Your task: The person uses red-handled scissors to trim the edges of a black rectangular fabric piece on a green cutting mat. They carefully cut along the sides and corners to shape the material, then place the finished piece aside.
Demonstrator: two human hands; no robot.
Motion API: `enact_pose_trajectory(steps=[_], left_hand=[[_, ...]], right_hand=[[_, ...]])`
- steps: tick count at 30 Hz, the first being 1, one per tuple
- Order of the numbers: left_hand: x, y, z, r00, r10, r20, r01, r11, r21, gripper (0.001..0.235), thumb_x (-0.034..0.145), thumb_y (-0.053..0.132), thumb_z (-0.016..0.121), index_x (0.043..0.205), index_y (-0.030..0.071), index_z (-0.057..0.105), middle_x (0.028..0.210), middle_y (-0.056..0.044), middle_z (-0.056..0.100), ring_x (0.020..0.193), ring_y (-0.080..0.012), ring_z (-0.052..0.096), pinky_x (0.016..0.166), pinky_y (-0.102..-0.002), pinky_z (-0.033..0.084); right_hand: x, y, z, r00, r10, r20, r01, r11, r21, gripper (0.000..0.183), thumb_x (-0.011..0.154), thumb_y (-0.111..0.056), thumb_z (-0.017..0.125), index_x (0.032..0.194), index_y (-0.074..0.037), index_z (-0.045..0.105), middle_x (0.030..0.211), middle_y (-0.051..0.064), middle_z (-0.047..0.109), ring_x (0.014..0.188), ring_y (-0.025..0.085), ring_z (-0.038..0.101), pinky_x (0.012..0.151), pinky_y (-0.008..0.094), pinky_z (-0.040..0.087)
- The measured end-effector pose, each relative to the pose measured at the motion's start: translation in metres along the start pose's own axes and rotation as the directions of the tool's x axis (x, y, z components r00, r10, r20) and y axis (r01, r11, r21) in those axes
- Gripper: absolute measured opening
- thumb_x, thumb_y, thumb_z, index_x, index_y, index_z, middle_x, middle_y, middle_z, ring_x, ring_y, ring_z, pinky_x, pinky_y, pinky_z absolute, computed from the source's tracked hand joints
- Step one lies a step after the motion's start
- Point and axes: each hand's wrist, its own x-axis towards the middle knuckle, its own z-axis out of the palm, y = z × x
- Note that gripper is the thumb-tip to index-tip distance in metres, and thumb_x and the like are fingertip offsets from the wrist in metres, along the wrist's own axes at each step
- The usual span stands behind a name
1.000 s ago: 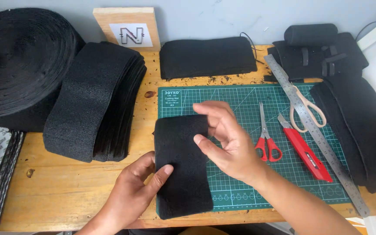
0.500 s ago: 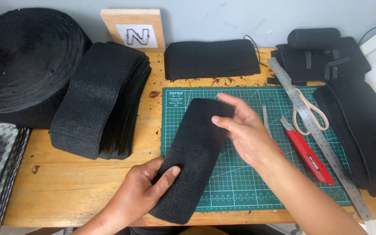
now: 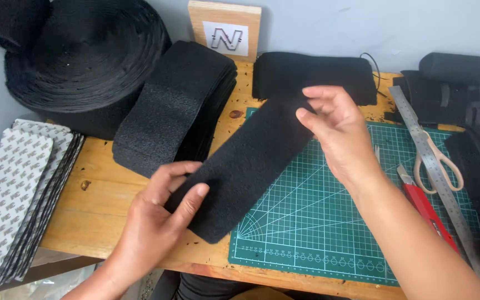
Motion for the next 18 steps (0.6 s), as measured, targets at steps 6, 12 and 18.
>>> enact_pose_trajectory(steps=[6,12,18], left_hand=[[0.026,-0.003,-0.048,0.948,0.103,-0.301,-0.026,0.968,0.25,0.024,0.106,0.02,0.059,0.126,0.008,0.065,0.104,-0.001,0.071,0.093,-0.008,0.064,0.082,-0.024,0.045],[0.038,-0.029,-0.069,0.915,0.122,-0.386,0.023,0.936,0.35,0.016,0.111,0.016,0.06,0.124,0.009,0.065,0.08,0.002,0.06,0.062,-0.0085,0.043,0.06,-0.027,0.038],[0.037,-0.044,-0.068,0.936,0.139,-0.324,0.07,0.828,0.556,0.021,0.105,0.022,0.063,0.119,0.007,0.067,0.078,-0.003,0.06,0.065,-0.0207,0.053,0.062,-0.04,0.043]], right_hand=[[0.043,-0.042,0.063,0.955,-0.266,0.131,0.286,0.943,-0.171,0.016,0.099,-0.003,0.064,0.109,-0.011,0.074,0.115,0.004,0.077,0.109,0.009,0.07,0.098,0.021,0.056],[0.094,-0.036,0.109,0.82,-0.486,0.302,0.55,0.815,-0.182,0.03,0.098,0.004,0.06,0.12,-0.011,0.073,0.124,0.001,0.068,0.119,0.015,0.065,0.099,0.025,0.049],[0.115,-0.012,0.13,0.841,-0.354,0.41,0.509,0.773,-0.378,0.031,0.097,-0.008,0.065,0.126,-0.016,0.072,0.129,0.003,0.064,0.124,0.022,0.061,0.107,0.033,0.042]])
